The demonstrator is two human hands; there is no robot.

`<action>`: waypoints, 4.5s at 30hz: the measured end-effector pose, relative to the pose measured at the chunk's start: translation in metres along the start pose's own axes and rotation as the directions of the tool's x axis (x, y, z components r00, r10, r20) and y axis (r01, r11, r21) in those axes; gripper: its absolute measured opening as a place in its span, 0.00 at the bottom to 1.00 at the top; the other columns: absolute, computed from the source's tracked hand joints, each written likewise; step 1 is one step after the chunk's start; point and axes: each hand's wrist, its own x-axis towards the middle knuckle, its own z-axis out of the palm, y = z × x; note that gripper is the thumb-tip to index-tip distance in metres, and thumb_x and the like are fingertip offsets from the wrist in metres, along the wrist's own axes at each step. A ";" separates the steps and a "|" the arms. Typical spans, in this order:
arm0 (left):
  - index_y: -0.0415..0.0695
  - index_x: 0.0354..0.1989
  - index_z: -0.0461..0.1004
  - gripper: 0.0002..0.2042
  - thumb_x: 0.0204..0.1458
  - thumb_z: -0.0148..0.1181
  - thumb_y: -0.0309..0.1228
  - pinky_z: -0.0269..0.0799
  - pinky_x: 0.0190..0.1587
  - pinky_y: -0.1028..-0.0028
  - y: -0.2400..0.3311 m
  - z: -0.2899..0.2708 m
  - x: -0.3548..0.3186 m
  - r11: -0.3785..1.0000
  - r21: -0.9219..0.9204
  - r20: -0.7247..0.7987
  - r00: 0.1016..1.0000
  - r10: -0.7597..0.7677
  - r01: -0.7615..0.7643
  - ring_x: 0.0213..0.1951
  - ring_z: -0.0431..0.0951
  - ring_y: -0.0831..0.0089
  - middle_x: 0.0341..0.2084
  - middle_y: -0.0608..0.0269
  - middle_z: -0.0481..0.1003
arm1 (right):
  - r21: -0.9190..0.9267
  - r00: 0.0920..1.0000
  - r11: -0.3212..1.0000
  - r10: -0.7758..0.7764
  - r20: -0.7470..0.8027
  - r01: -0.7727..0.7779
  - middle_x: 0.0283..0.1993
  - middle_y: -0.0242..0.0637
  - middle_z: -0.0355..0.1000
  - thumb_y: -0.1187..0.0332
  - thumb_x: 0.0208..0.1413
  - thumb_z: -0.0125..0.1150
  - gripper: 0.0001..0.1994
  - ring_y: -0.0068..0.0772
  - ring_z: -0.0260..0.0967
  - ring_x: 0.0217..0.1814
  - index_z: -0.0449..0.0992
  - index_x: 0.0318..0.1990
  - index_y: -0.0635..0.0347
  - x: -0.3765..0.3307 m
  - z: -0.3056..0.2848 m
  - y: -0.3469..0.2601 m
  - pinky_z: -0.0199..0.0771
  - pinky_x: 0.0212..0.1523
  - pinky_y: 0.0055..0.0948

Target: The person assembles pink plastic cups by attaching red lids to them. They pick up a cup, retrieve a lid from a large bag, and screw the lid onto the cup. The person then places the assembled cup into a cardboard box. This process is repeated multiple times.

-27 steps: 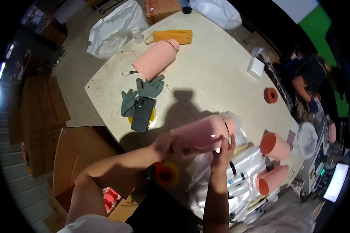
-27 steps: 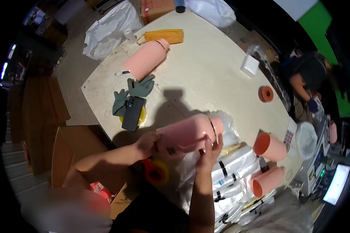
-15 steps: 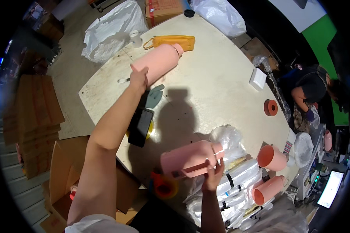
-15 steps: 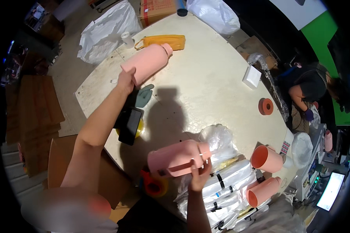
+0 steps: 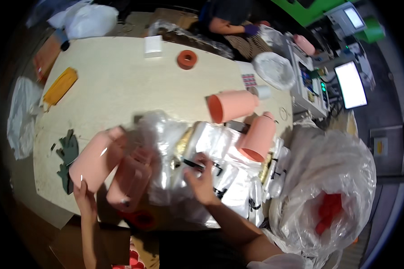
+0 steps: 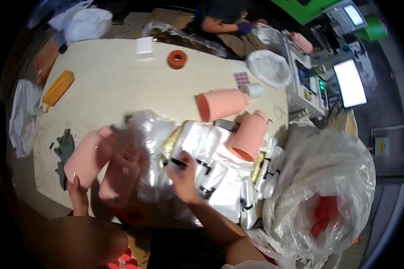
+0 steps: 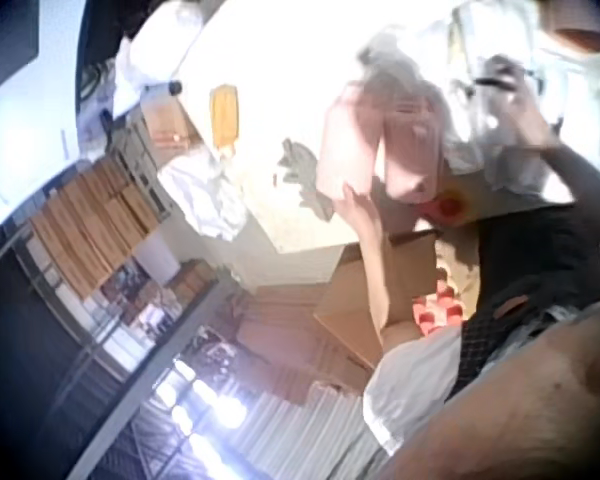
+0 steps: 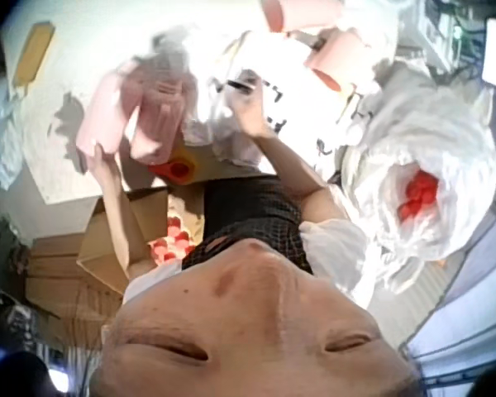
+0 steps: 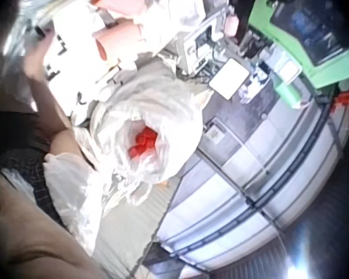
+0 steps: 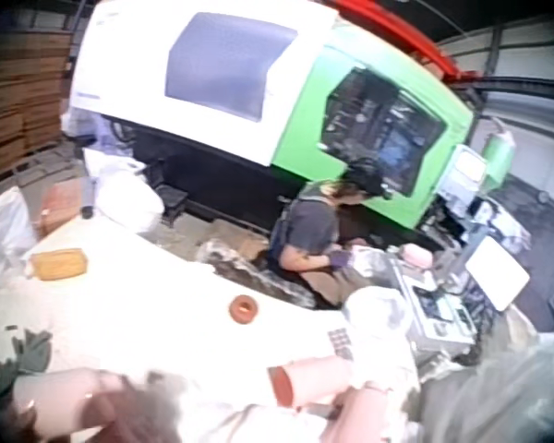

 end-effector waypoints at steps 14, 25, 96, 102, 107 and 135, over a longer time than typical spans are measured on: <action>0.34 0.64 0.59 0.23 0.64 0.52 0.30 0.53 0.68 0.63 -0.121 0.142 -0.155 0.519 0.675 0.077 0.750 0.657 -0.524 0.64 0.62 0.62 0.62 0.49 0.62 | 0.927 0.872 0.314 0.370 -0.319 0.205 0.48 0.39 0.73 0.69 0.67 0.53 0.17 0.35 0.76 0.42 0.64 0.60 0.62 0.070 -0.229 0.094 0.80 0.31 0.32; 0.34 0.55 0.66 0.17 0.66 0.48 0.34 0.63 0.63 0.62 -0.251 0.217 -0.317 0.789 0.136 0.591 0.688 0.421 -0.599 0.55 0.70 0.63 0.49 0.52 0.71 | 0.738 0.897 0.568 -0.002 -0.441 0.364 0.35 0.29 0.73 0.65 0.66 0.55 0.09 0.18 0.68 0.35 0.75 0.35 0.59 -0.178 -0.304 0.172 0.69 0.35 0.22; 0.37 0.45 0.73 0.10 0.66 0.49 0.29 0.70 0.48 0.75 -0.339 0.223 -0.537 0.993 0.095 0.735 0.667 -0.122 0.076 0.40 0.75 0.77 0.38 0.62 0.77 | -0.693 0.540 0.525 -0.440 -0.718 -0.494 0.49 0.58 0.76 0.69 0.48 0.63 0.21 0.59 0.73 0.53 0.71 0.51 0.64 -0.346 -0.668 0.117 0.73 0.53 0.48; 0.33 0.53 0.69 0.14 0.69 0.44 0.30 0.72 0.57 0.68 -0.321 0.144 -0.506 0.947 -0.122 0.633 0.758 -0.157 0.298 0.51 0.77 0.67 0.50 0.50 0.76 | -0.647 0.391 0.738 -0.662 -0.639 0.191 0.56 0.52 0.65 0.79 0.46 0.58 0.29 0.51 0.65 0.59 0.60 0.59 0.68 -0.404 -0.545 0.124 0.63 0.62 0.40; 0.31 0.64 0.61 0.21 0.69 0.38 0.32 0.65 0.66 0.63 -0.328 0.086 -0.490 0.993 0.034 0.725 0.681 -0.101 0.111 0.61 0.71 0.62 0.59 0.49 0.70 | -0.571 0.506 0.699 -0.710 -0.489 0.429 0.58 0.49 0.60 0.55 0.50 0.69 0.40 0.45 0.57 0.64 0.60 0.65 0.67 -0.456 -0.384 0.152 0.53 0.68 0.42; 0.51 0.14 0.56 0.19 0.47 0.62 0.33 0.63 0.62 0.49 -0.212 0.067 -0.528 0.605 -0.215 0.835 0.176 0.521 -0.767 0.30 0.65 0.69 0.14 0.73 0.57 | 0.576 0.846 0.624 0.327 0.422 -0.528 0.55 0.42 0.74 0.54 0.68 0.48 0.22 0.41 0.74 0.54 0.68 0.62 0.56 -0.585 -0.217 0.243 0.78 0.48 0.41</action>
